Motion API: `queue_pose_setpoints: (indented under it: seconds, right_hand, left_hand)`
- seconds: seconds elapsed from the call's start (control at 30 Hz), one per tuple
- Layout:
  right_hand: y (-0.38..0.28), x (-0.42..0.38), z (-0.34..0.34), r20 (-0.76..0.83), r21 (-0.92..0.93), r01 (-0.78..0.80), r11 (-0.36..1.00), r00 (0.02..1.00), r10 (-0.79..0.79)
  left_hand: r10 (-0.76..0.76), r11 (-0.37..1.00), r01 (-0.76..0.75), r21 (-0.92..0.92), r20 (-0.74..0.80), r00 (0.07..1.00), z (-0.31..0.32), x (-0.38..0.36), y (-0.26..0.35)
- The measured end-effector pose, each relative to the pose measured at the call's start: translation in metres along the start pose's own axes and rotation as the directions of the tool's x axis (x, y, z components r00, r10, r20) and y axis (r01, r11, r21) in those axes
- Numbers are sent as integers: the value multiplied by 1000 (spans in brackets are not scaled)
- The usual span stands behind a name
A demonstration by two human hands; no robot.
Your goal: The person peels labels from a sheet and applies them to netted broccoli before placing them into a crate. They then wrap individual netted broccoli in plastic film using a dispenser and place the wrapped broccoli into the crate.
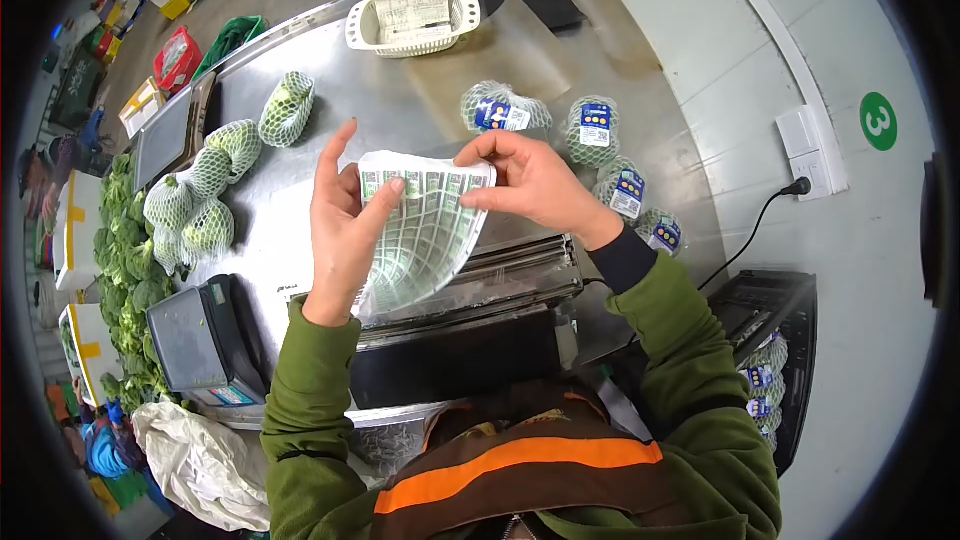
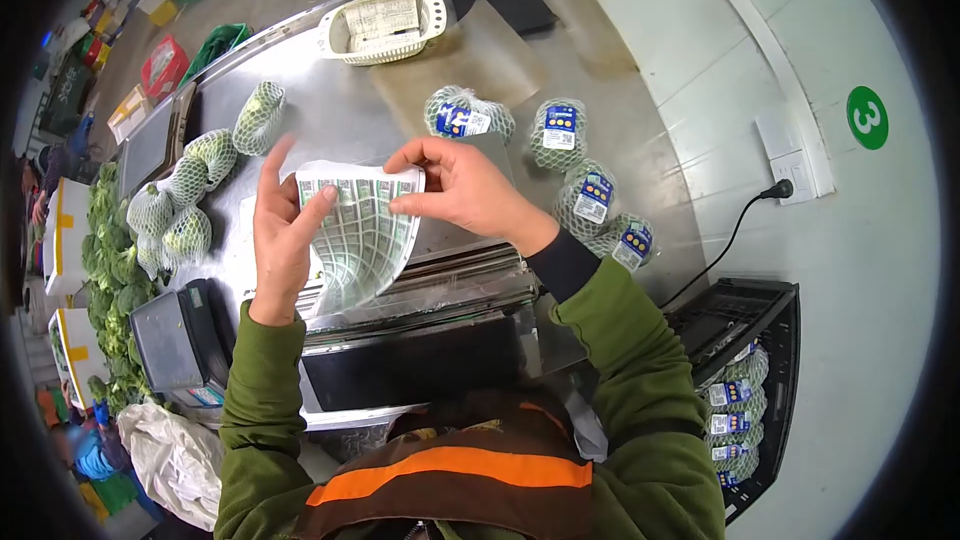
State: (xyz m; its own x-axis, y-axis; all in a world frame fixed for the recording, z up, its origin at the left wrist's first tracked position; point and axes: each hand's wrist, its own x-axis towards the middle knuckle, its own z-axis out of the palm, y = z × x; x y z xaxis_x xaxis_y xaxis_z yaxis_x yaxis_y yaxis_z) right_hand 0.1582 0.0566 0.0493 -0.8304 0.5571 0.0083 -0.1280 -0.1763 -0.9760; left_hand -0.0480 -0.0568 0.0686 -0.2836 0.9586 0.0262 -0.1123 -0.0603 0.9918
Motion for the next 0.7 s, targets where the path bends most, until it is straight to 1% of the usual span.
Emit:
queue_pose_setpoints:
  seconds: [0.07, 0.1, 0.13, 0.17, 0.2, 0.23, 0.3, 0.33, 0.4, 0.43, 0.5, 0.53, 0.6, 0.63, 0.7]
  right_hand:
    - [6, 2, 2, -127, -117, -27, 993, 992, 12]
    - [5, 1, 2, -169, -138, -95, 986, 983, 71]
    - [5, 1, 4, -167, -132, -96, 987, 983, 74]
    - [6, 0, 7, -180, -224, -30, 974, 984, -11]
    - [5, 1, 9, -183, -316, 35, 948, 978, -97]
    - [3, 1, 11, -181, -311, 35, 950, 979, -96]
    - [-1, 0, 12, -123, -560, 174, 810, 949, -289]
    - [-3, 0, 14, -125, -559, 176, 810, 948, -292]
    - [-7, -1, 19, -82, -557, 210, 804, 949, -305]
    - [-9, -2, 22, -87, -557, 211, 804, 947, -309]
    - [-11, -2, 25, -111, -506, 92, 857, 979, -171]
    - [-10, -3, 23, -117, -507, 87, 858, 979, -169]
    - [-8, -3, 18, -115, -503, -21, 864, 992, -43]
    - [-5, -2, 13, -119, -505, -29, 862, 992, -36]
    - [0, 1, 7, -83, -544, 124, 830, 976, -200]
  left_hand:
    - [64, 995, -61, 79, -37, 997, -1, -3, -5]
    - [60, 995, -57, 81, -38, 997, -5, -4, -5]
    - [-45, 997, 44, 65, 3, 999, -12, -5, -5]
    - [-147, 988, 145, 52, 44, 988, -17, -7, -5]
    - [-149, 988, 147, 55, 40, 988, -19, -8, -4]
    - [-65, 991, 62, 118, 25, 998, -21, -9, -4]
    - [107, 964, -108, 244, 16, 994, -23, -11, -2]
    - [108, 963, -109, 247, 17, 994, -24, -11, -1]
    - [28, 993, -20, 114, -72, 997, -26, -14, -1]
    - [55, 995, -42, 88, -144, 988, -19, -15, 3]
    - [47, 997, -38, 63, -151, 987, -23, -13, -3]
    - [38, 999, -33, 33, -163, 986, -23, -12, -7]
    - [45, 999, -40, 32, -170, 984, -19, -9, -12]
    - [40, 999, -38, 16, -153, 987, -18, -7, -14]
    - [35, 999, -35, 3, -140, 989, -19, -4, -16]
